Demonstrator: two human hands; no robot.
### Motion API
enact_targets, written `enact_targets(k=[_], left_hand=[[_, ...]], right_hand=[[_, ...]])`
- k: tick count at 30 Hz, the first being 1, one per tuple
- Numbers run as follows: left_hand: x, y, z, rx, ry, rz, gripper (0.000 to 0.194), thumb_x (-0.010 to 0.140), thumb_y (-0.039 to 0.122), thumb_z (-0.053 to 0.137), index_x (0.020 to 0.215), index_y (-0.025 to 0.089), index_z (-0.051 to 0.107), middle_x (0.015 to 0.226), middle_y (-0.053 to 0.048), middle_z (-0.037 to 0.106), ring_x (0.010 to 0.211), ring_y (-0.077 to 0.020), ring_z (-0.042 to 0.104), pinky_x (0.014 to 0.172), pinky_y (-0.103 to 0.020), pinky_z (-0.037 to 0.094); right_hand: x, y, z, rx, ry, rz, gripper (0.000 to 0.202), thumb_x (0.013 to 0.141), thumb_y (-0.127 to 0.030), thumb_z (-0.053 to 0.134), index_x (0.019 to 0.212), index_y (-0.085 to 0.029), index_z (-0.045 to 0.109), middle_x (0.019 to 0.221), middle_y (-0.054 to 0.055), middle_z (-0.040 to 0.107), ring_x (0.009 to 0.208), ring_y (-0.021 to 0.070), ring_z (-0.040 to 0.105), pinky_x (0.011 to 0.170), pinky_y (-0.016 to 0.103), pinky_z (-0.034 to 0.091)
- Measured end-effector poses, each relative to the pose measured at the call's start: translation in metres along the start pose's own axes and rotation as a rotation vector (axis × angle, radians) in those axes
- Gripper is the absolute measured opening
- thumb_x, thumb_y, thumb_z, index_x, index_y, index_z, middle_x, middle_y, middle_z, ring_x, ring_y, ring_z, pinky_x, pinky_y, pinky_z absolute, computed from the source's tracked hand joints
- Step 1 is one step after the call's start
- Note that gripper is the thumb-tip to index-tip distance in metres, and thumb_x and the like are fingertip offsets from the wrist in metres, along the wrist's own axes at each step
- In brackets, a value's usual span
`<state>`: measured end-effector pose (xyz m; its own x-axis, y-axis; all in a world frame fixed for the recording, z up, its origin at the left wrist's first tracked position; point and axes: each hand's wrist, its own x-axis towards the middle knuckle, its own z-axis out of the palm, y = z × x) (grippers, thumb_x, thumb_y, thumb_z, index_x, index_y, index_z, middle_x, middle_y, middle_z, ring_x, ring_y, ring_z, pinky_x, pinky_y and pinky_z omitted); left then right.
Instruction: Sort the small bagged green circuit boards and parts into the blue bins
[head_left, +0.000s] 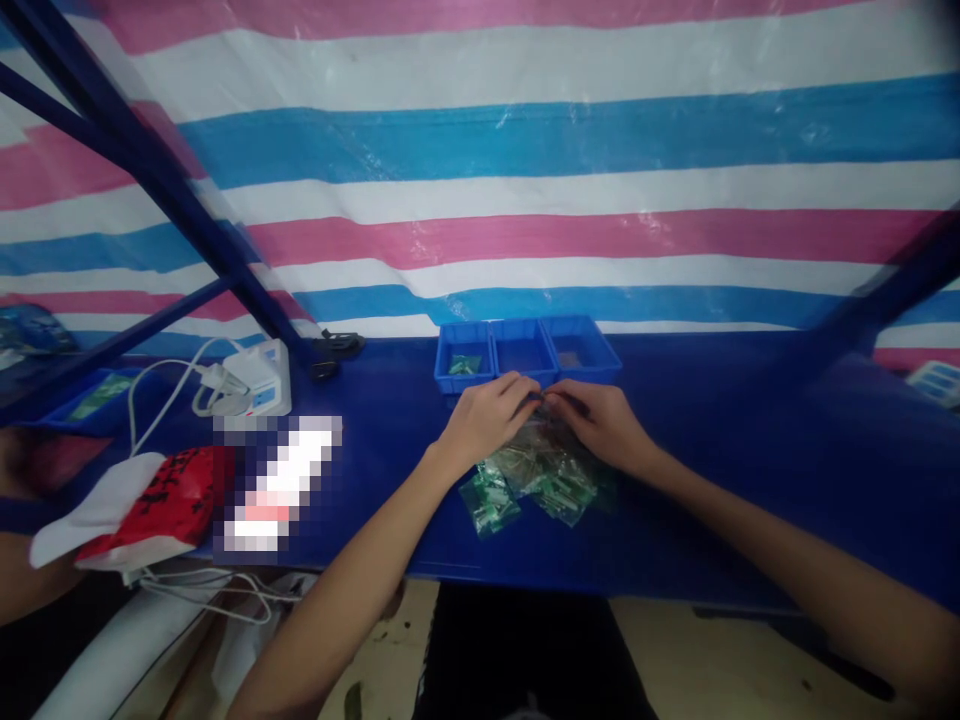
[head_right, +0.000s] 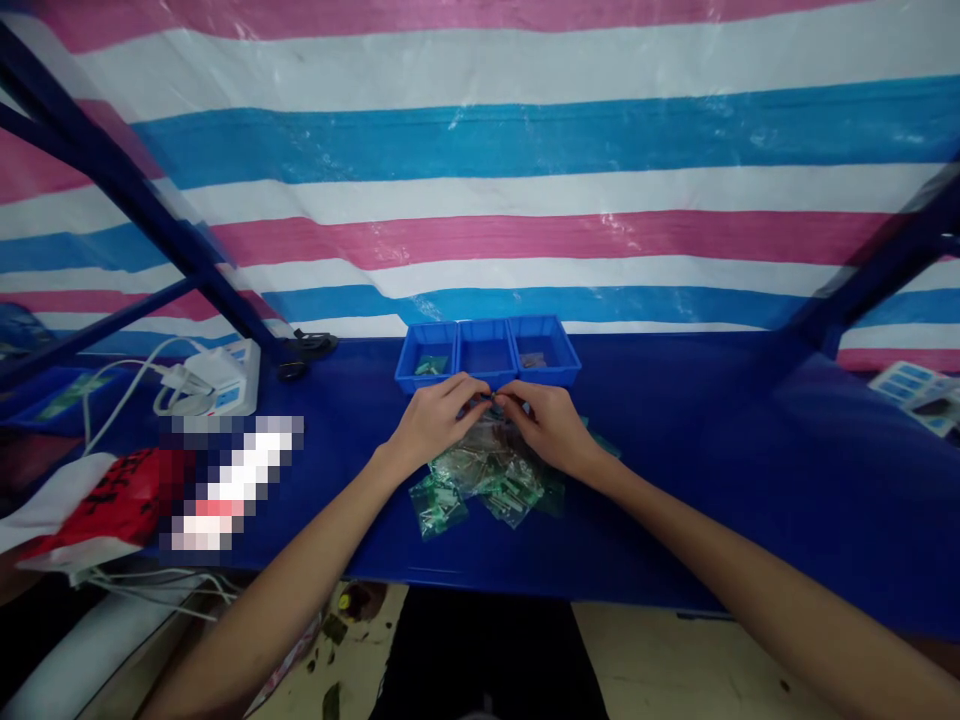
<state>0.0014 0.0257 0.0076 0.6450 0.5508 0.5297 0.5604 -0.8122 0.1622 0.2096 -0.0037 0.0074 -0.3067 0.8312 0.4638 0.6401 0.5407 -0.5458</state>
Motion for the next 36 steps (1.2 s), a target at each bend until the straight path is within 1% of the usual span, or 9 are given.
enact_targets(k=[9, 11, 15, 18, 22, 26, 28, 31, 36], left_hand=[[0.0, 0.004, -0.001, 0.074, 0.007, 0.05, 0.029, 0.108, 0.029, 0.036, 0.126, 0.017, 0.056, 0.105, -0.007, 0.066, 0.085, -0.0161, 0.067, 0.067, -0.025, 0.052], [0.0, 0.004, -0.001, 0.072, 0.015, 0.052, 0.03, 0.108, 0.03, 0.036, 0.122, 0.016, 0.058, 0.104, -0.008, 0.066, 0.087, -0.0165, 0.067, 0.069, -0.025, 0.053], [0.0, 0.001, 0.002, 0.079, 0.001, 0.041, 0.03, 0.108, 0.031, 0.036, 0.118, 0.015, 0.059, 0.101, -0.008, 0.066, 0.09, -0.0181, 0.067, 0.071, -0.027, 0.053], [-0.001, 0.0, 0.004, 0.047, -0.031, 0.03, 0.031, 0.108, 0.033, 0.035, 0.111, 0.014, 0.06, 0.096, -0.007, 0.066, 0.087, -0.018, 0.066, 0.07, -0.027, 0.051], [0.0, 0.003, 0.004, -0.016, -0.035, -0.008, 0.033, 0.108, 0.036, 0.035, 0.103, 0.015, 0.06, 0.093, -0.006, 0.066, 0.083, -0.0173, 0.066, 0.068, -0.027, 0.05], [0.001, 0.007, 0.0, -0.095, 0.025, -0.059, 0.026, 0.108, 0.033, 0.038, 0.115, 0.018, 0.058, 0.103, -0.007, 0.068, 0.089, -0.0183, 0.067, 0.072, -0.027, 0.052], [0.001, 0.007, -0.002, -0.112, 0.038, -0.046, 0.025, 0.107, 0.029, 0.039, 0.122, 0.018, 0.056, 0.109, -0.009, 0.067, 0.09, -0.0185, 0.067, 0.074, -0.028, 0.052], [0.0, 0.005, -0.002, -0.1, 0.03, -0.005, 0.026, 0.106, 0.027, 0.04, 0.124, 0.018, 0.056, 0.11, -0.009, 0.065, 0.088, -0.0181, 0.067, 0.073, -0.028, 0.052], [-0.001, 0.003, 0.0, -0.057, -0.001, -0.009, 0.022, 0.105, 0.025, 0.041, 0.119, 0.017, 0.057, 0.106, -0.008, 0.065, 0.087, -0.017, 0.066, 0.069, -0.026, 0.05]], right_hand=[[0.0, 0.001, 0.0, -0.072, 0.018, -0.054, 0.032, 0.101, -0.035, 0.047, 0.079, -0.02, 0.065, 0.063, 0.001, 0.063, 0.057, 0.0164, 0.058, 0.058, 0.028, 0.04], [0.0, 0.002, -0.001, -0.079, 0.04, -0.05, 0.028, 0.1, -0.035, 0.048, 0.084, -0.021, 0.067, 0.07, 0.002, 0.068, 0.062, 0.0178, 0.062, 0.06, 0.029, 0.043], [-0.001, 0.007, -0.002, -0.082, 0.075, -0.086, 0.021, 0.098, -0.031, 0.052, 0.109, -0.023, 0.067, 0.097, 0.006, 0.076, 0.076, 0.0209, 0.069, 0.07, 0.032, 0.051], [-0.003, 0.011, 0.0, -0.115, 0.057, -0.157, 0.021, 0.099, -0.028, 0.051, 0.112, -0.023, 0.067, 0.102, 0.008, 0.075, 0.085, 0.0227, 0.07, 0.074, 0.033, 0.053], [-0.004, 0.011, 0.002, -0.151, 0.051, -0.194, 0.021, 0.1, -0.03, 0.051, 0.107, -0.022, 0.068, 0.097, 0.009, 0.074, 0.085, 0.0237, 0.07, 0.073, 0.034, 0.053], [-0.003, 0.007, 0.002, -0.107, 0.067, -0.131, 0.019, 0.099, -0.032, 0.052, 0.104, -0.023, 0.068, 0.095, 0.008, 0.075, 0.081, 0.0224, 0.07, 0.072, 0.033, 0.051], [-0.002, 0.005, 0.002, -0.078, 0.076, -0.087, 0.017, 0.099, -0.032, 0.053, 0.1, -0.022, 0.067, 0.088, 0.006, 0.074, 0.071, 0.0201, 0.067, 0.067, 0.031, 0.05], [-0.001, 0.004, 0.002, -0.054, 0.062, -0.047, 0.018, 0.098, -0.033, 0.054, 0.095, -0.022, 0.067, 0.078, 0.003, 0.072, 0.06, 0.0171, 0.062, 0.061, 0.029, 0.046], [-0.001, 0.002, 0.004, -0.063, 0.051, -0.054, 0.02, 0.099, -0.034, 0.054, 0.089, -0.022, 0.065, 0.074, 0.002, 0.07, 0.061, 0.0169, 0.062, 0.062, 0.028, 0.045]])
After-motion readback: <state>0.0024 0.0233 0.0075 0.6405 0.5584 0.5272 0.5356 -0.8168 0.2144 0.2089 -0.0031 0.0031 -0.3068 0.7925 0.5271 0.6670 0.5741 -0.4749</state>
